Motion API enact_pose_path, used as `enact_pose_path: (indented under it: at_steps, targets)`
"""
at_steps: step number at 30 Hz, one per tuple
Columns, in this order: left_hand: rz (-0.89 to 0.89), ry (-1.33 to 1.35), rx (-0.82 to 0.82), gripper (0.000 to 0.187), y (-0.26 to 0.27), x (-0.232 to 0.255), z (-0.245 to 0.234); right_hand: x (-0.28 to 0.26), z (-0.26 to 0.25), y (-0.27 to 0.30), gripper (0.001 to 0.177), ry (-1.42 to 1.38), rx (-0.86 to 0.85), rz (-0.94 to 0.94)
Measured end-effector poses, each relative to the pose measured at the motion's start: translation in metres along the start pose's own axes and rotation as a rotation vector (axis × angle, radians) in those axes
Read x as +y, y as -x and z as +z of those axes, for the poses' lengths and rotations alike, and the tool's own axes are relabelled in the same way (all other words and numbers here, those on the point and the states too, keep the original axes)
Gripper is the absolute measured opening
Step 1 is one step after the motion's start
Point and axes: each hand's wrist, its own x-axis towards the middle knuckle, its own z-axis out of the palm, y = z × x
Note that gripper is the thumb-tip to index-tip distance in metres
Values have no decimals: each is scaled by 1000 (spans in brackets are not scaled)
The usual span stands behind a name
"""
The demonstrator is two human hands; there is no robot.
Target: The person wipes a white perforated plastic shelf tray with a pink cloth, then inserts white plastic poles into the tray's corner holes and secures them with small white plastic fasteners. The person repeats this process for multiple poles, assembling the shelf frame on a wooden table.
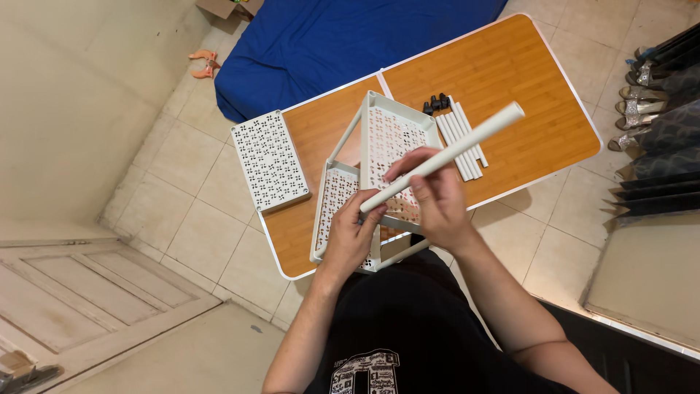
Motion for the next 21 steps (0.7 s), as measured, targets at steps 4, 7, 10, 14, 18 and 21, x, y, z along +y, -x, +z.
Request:
enact_pose_path:
  at_steps: [4,7,10,14,18,21]
  targets:
    - [-45,20,-20,32,2,6,-7,4,13,3,19,-149,-33,74]
    - [-91,38,-73,44,2,11,-8,7,10,4,17,-179,-2,80]
    - [-61,134,-65,58,-1,16,-4,12,5,1,17,-185,21,63]
    - [-102,57,-50,59,-6,21,1,17,-7,-3,16,-201,48,53]
    - [-121,-51,-16,53,-12,22,8,18,-24,-8,15,-159,13,110]
    - [-73,-34,9,45,-16,20,17,18,-36,-14,14,-131,-40,163]
